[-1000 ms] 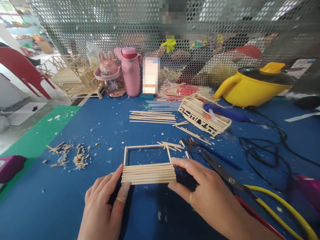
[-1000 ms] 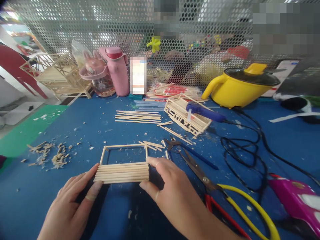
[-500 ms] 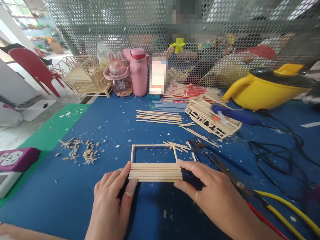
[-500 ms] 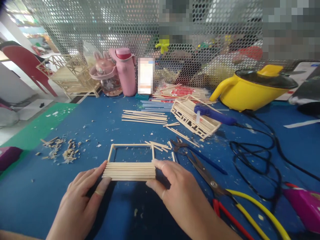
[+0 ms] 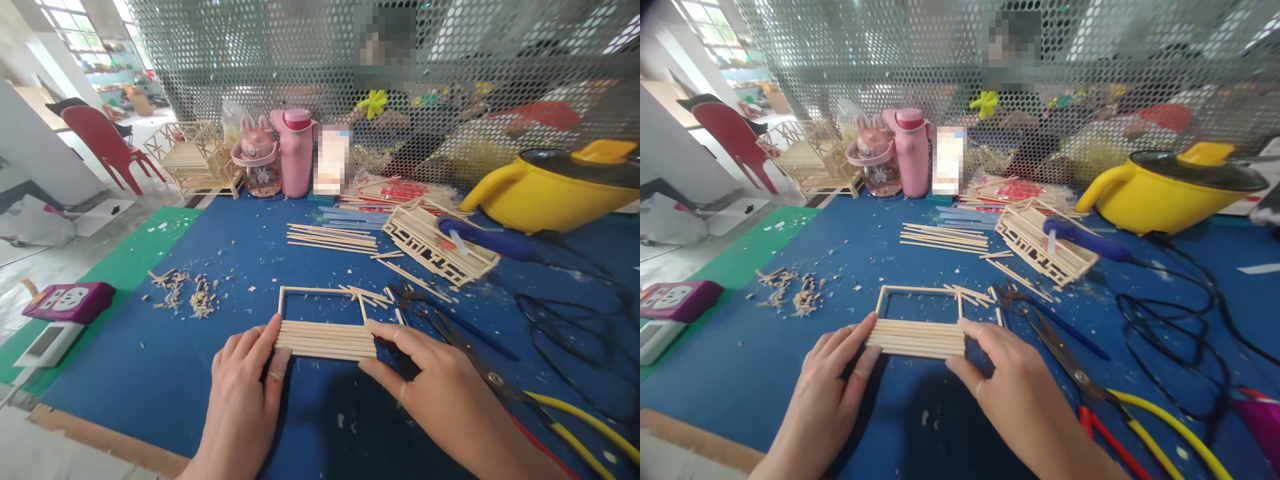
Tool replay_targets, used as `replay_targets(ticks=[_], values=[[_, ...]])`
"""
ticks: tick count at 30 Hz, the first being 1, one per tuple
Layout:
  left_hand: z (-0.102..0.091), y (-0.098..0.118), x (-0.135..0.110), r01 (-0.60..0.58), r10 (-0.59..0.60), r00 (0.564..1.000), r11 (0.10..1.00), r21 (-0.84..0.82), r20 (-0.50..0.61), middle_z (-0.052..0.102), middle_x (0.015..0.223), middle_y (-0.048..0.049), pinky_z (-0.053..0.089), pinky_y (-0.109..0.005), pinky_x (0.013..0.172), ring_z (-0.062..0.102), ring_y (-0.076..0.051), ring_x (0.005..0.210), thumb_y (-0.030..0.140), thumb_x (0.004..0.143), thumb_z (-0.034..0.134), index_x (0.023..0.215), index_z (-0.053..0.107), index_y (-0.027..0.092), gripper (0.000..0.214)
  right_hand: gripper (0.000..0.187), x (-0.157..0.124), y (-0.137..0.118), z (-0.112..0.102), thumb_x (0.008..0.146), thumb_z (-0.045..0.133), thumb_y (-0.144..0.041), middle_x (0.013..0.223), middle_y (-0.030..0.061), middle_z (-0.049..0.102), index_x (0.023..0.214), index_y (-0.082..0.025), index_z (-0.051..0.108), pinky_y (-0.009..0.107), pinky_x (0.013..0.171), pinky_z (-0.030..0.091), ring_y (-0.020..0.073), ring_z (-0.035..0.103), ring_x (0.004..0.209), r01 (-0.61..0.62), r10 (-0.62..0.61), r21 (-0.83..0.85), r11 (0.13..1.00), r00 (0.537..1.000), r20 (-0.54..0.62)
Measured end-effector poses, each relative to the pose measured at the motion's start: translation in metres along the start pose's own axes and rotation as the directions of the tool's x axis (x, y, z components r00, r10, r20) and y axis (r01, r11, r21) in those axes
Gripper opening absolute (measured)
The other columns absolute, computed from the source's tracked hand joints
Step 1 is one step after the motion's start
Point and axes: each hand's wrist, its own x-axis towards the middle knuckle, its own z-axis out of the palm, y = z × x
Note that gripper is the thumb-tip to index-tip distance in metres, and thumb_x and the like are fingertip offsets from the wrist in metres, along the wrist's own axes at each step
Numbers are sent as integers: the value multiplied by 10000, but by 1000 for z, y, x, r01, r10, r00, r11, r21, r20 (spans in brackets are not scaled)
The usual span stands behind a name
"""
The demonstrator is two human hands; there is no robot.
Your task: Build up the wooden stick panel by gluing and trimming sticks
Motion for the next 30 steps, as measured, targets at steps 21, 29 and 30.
replay_targets(ticks=[21,29,30], values=[[7,9,2,-365,366,929,888,281,49,478,1397,-110,511,-516,932,478,-278,1266,4,842,334,1323,470,160,524,297,0,0,1,674,769,-236,877,26,760,954,-204,677,347,744,610,225,725,772,-3,3,-30,1000,1000,-15],[8,11,4,-345,352,936,907,241,16,515,1365,-127,508,-526,928,506,-289,1236,-16,824,327,1288,510,160,529,408,-5,0,2,796,650,-284,1049,123,707,1165,-125,580,430,844,563,264,672,955,133,-140,-87,987,986,-87],[8,11,3,-335,342,940,915,224,10,517,1366,-126,503,-522,938,501,-289,1243,-3,837,338,1288,512,165,513,432,-6,-1,1,810,636,-295,1063,125,699,1200,-125,560,428,851,558,260,666,964,143,-150,-83,986,985,-82]])
